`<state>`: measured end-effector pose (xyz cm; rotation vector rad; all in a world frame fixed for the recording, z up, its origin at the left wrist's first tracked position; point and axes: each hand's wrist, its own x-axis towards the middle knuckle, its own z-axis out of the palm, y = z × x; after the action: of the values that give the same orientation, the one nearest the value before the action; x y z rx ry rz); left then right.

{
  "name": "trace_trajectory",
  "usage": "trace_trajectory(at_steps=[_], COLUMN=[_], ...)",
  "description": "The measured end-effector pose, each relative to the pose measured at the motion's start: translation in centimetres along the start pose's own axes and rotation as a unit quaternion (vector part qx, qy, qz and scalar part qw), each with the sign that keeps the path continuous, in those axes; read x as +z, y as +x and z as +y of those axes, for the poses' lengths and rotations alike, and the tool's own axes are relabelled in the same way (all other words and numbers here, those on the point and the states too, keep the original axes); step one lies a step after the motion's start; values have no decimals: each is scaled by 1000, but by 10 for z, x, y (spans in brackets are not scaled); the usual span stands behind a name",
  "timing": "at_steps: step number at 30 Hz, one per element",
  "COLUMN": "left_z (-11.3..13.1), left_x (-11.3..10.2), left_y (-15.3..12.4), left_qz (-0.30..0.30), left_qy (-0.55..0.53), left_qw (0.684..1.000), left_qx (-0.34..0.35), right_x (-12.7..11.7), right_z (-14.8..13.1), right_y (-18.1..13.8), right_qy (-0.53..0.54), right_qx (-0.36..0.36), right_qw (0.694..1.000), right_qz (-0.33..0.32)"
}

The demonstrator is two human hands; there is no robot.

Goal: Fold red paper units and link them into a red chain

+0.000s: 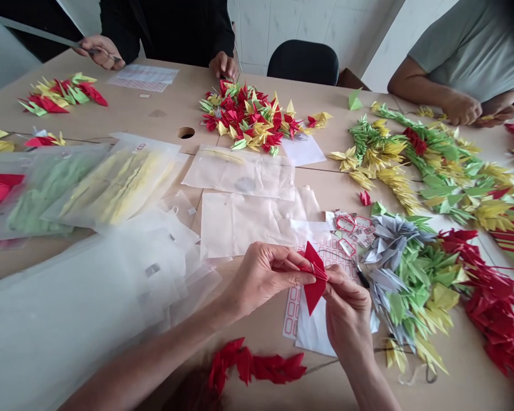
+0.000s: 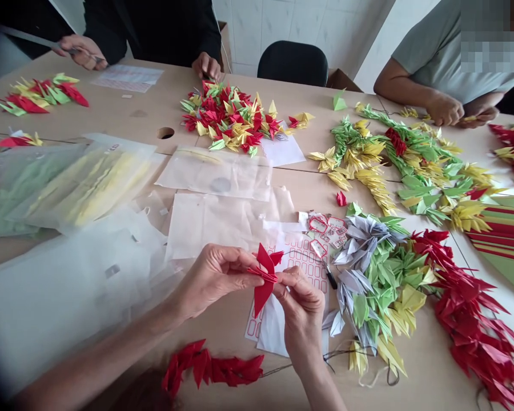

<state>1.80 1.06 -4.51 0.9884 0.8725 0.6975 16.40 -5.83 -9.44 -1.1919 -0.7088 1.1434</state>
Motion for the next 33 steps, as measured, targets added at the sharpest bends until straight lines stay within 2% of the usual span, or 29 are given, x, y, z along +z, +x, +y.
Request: trace_trajectory(at_steps=[6,13,20,27,33], left_z=[2,1,2,4,5], left_x=[1,-1,3,5,6], left_y=[-1,-2,-4,-7,-9], left_qz=[15,-4,40,36,32], left_qy=[24,37,71,92,128], left_qw=[999,997,992,987,979], left_qx=[26,67,97,131,157], right_x=[2,4,8,10,9], right_z=[-2,-3,-5,-2,-2], right_y=[0,0,-5,-3,-3], right_qy=[4,41,61,93,53], right_qx=[11,25,47,55,11], right_qw=[1000,999,997,994,998], right_qz=[-3,1,-3,21,45])
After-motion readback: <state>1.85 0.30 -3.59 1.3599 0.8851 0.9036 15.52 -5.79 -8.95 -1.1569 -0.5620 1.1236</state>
